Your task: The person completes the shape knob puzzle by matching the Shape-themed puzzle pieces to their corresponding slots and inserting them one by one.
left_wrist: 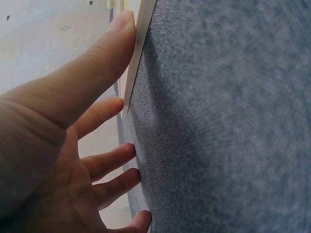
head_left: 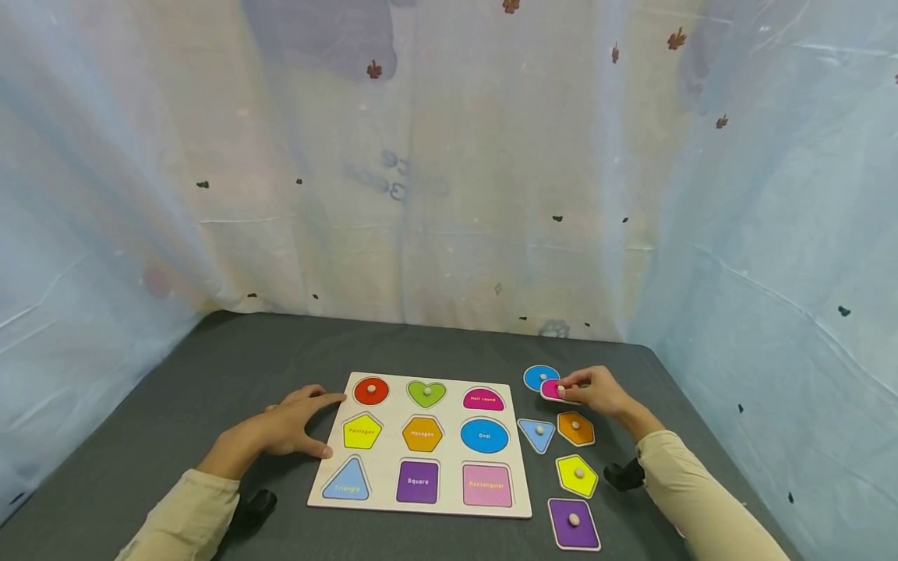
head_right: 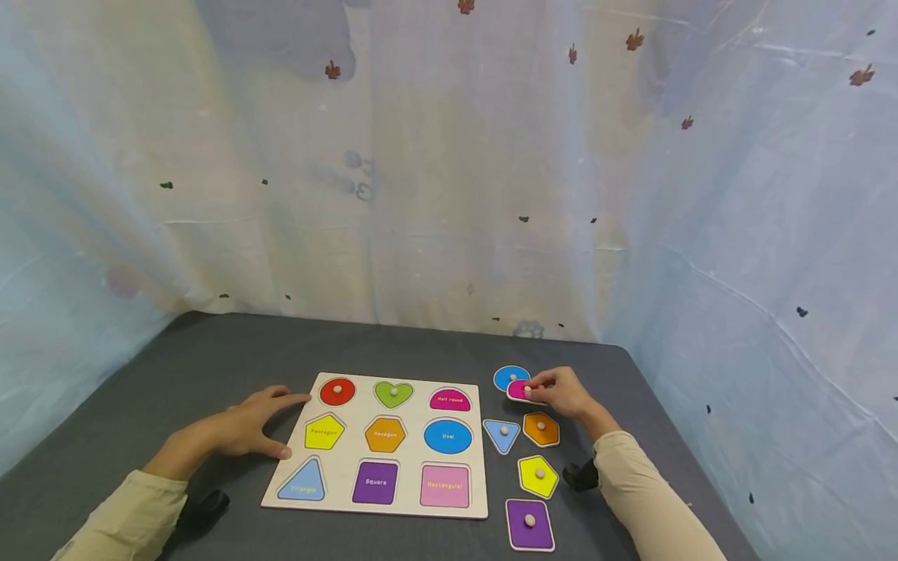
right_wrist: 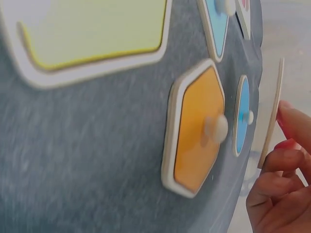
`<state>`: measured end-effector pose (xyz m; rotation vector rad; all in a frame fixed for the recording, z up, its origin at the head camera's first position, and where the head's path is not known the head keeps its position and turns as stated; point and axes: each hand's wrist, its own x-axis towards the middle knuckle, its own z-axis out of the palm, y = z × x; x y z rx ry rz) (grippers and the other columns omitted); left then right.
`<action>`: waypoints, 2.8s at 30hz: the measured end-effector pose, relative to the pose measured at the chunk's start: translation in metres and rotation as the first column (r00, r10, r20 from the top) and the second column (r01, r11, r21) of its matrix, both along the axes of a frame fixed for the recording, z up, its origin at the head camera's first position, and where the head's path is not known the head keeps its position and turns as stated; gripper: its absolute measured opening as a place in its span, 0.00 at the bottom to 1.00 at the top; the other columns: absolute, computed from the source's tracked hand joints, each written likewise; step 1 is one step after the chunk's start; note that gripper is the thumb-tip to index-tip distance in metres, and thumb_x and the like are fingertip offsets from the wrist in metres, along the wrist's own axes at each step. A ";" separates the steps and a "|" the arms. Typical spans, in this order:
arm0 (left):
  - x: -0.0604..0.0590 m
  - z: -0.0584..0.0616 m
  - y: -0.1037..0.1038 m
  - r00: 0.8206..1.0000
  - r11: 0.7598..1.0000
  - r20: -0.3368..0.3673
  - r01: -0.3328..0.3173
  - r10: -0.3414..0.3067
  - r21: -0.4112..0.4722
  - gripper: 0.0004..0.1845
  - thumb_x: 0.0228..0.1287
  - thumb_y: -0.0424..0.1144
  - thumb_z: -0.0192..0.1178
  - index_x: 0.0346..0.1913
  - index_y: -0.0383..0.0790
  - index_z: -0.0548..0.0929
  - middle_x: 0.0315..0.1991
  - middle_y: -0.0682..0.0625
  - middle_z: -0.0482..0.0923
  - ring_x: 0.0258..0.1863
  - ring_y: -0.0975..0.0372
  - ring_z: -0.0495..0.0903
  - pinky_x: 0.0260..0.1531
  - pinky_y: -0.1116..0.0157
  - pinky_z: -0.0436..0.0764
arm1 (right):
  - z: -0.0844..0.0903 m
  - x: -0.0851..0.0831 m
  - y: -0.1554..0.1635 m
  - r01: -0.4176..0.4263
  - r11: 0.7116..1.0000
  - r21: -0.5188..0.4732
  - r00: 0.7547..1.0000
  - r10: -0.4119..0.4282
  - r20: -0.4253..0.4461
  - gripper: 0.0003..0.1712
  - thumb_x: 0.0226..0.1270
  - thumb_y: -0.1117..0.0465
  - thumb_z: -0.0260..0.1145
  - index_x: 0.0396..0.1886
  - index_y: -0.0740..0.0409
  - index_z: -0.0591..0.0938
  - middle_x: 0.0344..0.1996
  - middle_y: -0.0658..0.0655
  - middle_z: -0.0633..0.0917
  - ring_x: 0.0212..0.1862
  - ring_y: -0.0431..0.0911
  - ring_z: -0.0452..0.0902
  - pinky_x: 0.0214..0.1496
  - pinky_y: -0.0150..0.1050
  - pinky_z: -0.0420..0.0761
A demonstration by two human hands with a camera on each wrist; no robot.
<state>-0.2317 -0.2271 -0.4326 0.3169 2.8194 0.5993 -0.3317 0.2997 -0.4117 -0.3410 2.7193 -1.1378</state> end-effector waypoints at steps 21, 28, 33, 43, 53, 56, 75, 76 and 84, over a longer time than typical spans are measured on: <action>0.000 0.000 0.001 1.000 1.000 0.005 -0.003 0.003 0.010 0.52 0.45 0.54 0.80 0.75 0.48 0.67 0.73 0.31 0.60 0.71 0.34 0.60 0.60 0.21 0.54 | 0.001 -0.002 -0.037 -0.063 0.998 -0.029 0.997 0.062 -0.047 0.11 0.70 0.64 0.68 0.45 0.69 0.87 0.28 0.53 0.77 0.37 0.47 0.71 0.35 0.35 0.72; 0.001 0.000 0.000 1.000 1.000 -0.010 0.006 -0.006 -0.001 0.51 0.47 0.54 0.80 0.75 0.48 0.68 0.72 0.33 0.61 0.70 0.35 0.62 0.59 0.21 0.56 | -0.001 -0.004 -0.051 -0.067 0.997 -0.047 0.996 0.065 -0.055 0.12 0.69 0.64 0.69 0.46 0.69 0.88 0.30 0.55 0.78 0.40 0.48 0.71 0.35 0.34 0.74; 0.002 -0.001 -0.001 1.000 1.000 -0.008 0.005 -0.005 0.004 0.51 0.46 0.54 0.80 0.75 0.48 0.68 0.72 0.32 0.61 0.70 0.35 0.62 0.59 0.20 0.56 | -0.004 -0.003 -0.060 -0.053 0.997 -0.058 0.998 0.051 -0.031 0.11 0.68 0.63 0.70 0.44 0.67 0.88 0.33 0.56 0.79 0.42 0.48 0.71 0.35 0.33 0.74; 0.001 -0.001 0.000 1.000 1.000 -0.016 0.010 -0.010 0.004 0.51 0.46 0.54 0.80 0.75 0.48 0.68 0.72 0.33 0.62 0.70 0.36 0.62 0.58 0.20 0.57 | -0.010 -0.005 -0.075 -0.098 0.993 -0.068 0.995 0.096 -0.029 0.09 0.67 0.65 0.70 0.42 0.68 0.88 0.29 0.54 0.79 0.37 0.47 0.71 0.33 0.33 0.73; 0.000 -0.002 0.000 1.000 1.000 -0.018 0.006 -0.006 -0.006 0.51 0.46 0.54 0.80 0.75 0.49 0.68 0.71 0.34 0.63 0.70 0.36 0.63 0.58 0.21 0.58 | -0.014 -0.004 -0.094 -0.135 0.990 -0.040 0.990 0.134 -0.030 0.09 0.68 0.65 0.69 0.41 0.69 0.88 0.28 0.55 0.80 0.34 0.44 0.70 0.31 0.32 0.72; 0.000 -0.001 0.000 1.000 1.000 -0.020 0.005 -0.005 -0.008 0.51 0.45 0.54 0.80 0.74 0.49 0.68 0.71 0.34 0.63 0.70 0.36 0.63 0.59 0.21 0.58 | -0.014 -0.004 -0.100 -0.123 0.992 -0.021 0.992 0.122 -0.027 0.08 0.67 0.65 0.70 0.40 0.67 0.89 0.29 0.55 0.81 0.35 0.44 0.71 0.31 0.32 0.74; 0.001 0.002 0.000 1.000 1.000 -0.014 0.005 -0.006 -0.003 0.51 0.46 0.54 0.80 0.75 0.49 0.68 0.71 0.34 0.63 0.70 0.36 0.63 0.59 0.21 0.57 | -0.022 -0.011 -0.124 -0.159 0.987 -0.032 0.987 0.159 -0.026 0.07 0.66 0.65 0.71 0.37 0.66 0.89 0.32 0.59 0.85 0.36 0.45 0.73 0.31 0.33 0.74; 0.002 0.002 0.001 1.000 1.000 -0.013 0.005 -0.005 -0.003 0.51 0.46 0.54 0.80 0.75 0.49 0.68 0.71 0.34 0.63 0.70 0.36 0.63 0.59 0.21 0.57 | -0.022 -0.010 -0.124 -0.157 0.987 -0.034 0.987 0.156 -0.022 0.07 0.66 0.65 0.71 0.37 0.66 0.89 0.32 0.58 0.84 0.35 0.44 0.72 0.31 0.33 0.74; 0.002 0.004 0.004 1.000 1.000 -0.012 0.007 -0.007 0.003 0.51 0.46 0.54 0.80 0.75 0.49 0.68 0.71 0.34 0.62 0.70 0.36 0.63 0.60 0.22 0.57 | -0.024 -0.007 -0.126 -0.143 0.989 -0.031 0.990 0.143 -0.014 0.06 0.66 0.66 0.71 0.36 0.66 0.89 0.28 0.56 0.81 0.34 0.43 0.72 0.29 0.32 0.71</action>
